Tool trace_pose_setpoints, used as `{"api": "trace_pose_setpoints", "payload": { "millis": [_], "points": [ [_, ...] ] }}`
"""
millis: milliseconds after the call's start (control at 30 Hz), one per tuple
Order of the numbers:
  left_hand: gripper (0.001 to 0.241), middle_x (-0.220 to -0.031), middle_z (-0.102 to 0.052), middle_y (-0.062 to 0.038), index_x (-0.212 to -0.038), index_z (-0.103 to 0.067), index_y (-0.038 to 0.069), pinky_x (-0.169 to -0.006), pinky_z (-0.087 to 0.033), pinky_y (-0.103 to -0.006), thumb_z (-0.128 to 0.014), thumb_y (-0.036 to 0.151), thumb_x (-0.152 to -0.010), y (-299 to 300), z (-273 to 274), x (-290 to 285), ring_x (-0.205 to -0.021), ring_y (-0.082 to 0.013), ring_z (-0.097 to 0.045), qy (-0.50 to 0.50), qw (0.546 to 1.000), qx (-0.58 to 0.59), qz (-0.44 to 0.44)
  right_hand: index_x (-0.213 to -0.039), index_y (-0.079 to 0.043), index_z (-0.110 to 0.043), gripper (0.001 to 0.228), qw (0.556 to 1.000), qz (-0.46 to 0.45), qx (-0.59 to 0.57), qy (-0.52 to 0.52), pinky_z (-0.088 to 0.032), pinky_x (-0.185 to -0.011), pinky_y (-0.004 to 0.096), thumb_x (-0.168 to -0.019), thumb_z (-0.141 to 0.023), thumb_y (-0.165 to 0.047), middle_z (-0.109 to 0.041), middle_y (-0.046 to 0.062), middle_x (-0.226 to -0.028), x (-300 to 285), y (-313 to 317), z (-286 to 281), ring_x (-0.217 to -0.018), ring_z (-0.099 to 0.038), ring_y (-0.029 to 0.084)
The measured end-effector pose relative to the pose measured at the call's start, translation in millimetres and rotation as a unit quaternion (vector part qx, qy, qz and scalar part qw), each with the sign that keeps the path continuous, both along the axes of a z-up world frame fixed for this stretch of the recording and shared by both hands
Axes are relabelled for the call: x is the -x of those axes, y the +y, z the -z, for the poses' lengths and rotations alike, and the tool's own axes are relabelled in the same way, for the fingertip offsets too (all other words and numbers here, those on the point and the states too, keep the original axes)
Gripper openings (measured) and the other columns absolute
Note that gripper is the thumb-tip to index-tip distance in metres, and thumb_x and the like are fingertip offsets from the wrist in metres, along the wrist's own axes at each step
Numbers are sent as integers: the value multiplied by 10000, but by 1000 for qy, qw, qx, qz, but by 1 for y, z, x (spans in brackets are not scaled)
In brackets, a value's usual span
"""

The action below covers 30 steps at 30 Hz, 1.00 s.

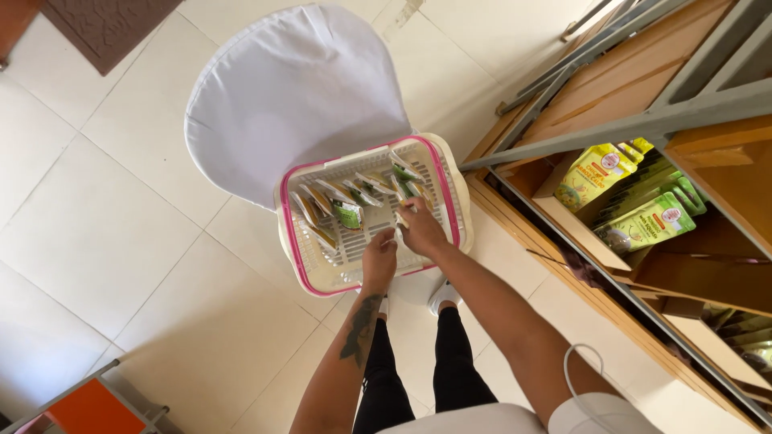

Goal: Wiping and organizing product pouches on a wooden grocery shelf.

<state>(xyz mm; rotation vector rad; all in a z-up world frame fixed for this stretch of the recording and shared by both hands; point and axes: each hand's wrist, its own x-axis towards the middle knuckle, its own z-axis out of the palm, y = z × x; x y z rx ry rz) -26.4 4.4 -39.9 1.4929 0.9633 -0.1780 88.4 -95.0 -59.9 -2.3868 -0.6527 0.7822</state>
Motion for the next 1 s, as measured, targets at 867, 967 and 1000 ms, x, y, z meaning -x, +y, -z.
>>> {"api": "trace_pose_setpoints", "payload": {
  "millis": [867, 967, 1000],
  "points": [
    [1022, -1405, -538, -279, -1645, -195, 140, -1106, -388, -526, -753, 66, -792, 11, -209, 16, -1260, -470, -542, -291, 938, -106, 156, -1157, 69, -699, 375, 713, 399, -273, 509, -588, -777, 427, -796, -756, -13, -732, 255, -1015, 40, -36, -250, -864, -719, 344],
    [944, -1434, -569, -167, -1649, -199, 128, -1191, -289, -394, -704, 80, -853, 7, -249, 14, -1334, -267, -530, -346, 924, 5, 163, -1131, 36, -721, 418, 696, 420, -314, 491, -609, -825, 535, -741, -855, -34, -739, 277, -988, 35, -50, -271, -897, -744, 416],
    [875, -1564, -489, -115, -1641, -212, 140, -1256, -191, -381, -660, 82, -892, 7, -260, 15, -1437, -192, -438, -350, 914, 79, 187, -1129, 57, -718, 416, 682, 433, -319, 495, -608, -815, 557, -750, -858, -40, -741, 277, -979, 33, -55, -280, -884, -745, 416]
  ]
}}
